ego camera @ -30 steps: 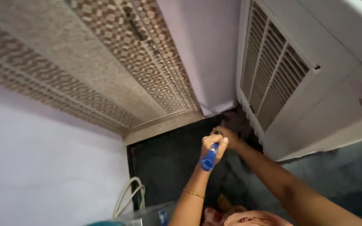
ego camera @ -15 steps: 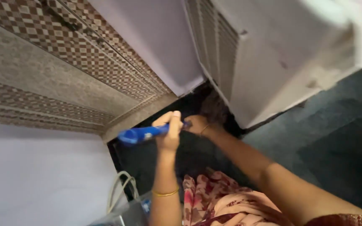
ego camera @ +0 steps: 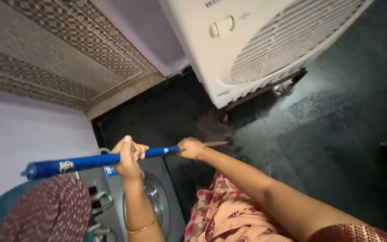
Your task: Mopping the floor using a mop and bucket in a residential setting.
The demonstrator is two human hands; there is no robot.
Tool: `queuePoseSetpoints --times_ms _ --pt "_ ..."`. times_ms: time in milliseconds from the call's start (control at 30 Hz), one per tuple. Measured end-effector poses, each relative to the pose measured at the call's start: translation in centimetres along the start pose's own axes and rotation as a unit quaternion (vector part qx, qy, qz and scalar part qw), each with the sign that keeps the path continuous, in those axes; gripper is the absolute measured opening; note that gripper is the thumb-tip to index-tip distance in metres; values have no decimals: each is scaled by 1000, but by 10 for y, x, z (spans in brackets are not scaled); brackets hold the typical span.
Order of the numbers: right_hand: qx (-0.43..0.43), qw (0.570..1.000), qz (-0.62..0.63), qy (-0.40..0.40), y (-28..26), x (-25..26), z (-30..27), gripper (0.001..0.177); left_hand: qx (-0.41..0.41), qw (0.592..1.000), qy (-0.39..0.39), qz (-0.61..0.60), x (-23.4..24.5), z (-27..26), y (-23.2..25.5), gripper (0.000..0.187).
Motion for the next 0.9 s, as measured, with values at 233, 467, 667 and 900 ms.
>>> queuePoseSetpoints --times_ms 233,467,667,900 --pt "-1 985 -171 24 84 30 -136 16 -16 997 -58 -50 -21 -133 -91 33" --pt "-36 967 -215 135 191 24 -271 20 73 981 -181 -11 -57 -290 -169 22" --pt "-11 971 -239 16 117 -45 -288 15 123 989 -76 39 -9 -339 -94 22" --pt "9 983 -131 -126 109 -40 -343 19 -47 988 -58 -137 -70 -398 -55 41"
Point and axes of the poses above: each hand's wrist, its own z-axis towards the middle knuckle, its own x-axis out of the back of the hand, y = z × x, the point moved 9 cm from there along z, towards the middle knuckle, and after that the axes turned 13 degrees about -z, right-handed, at the moved point
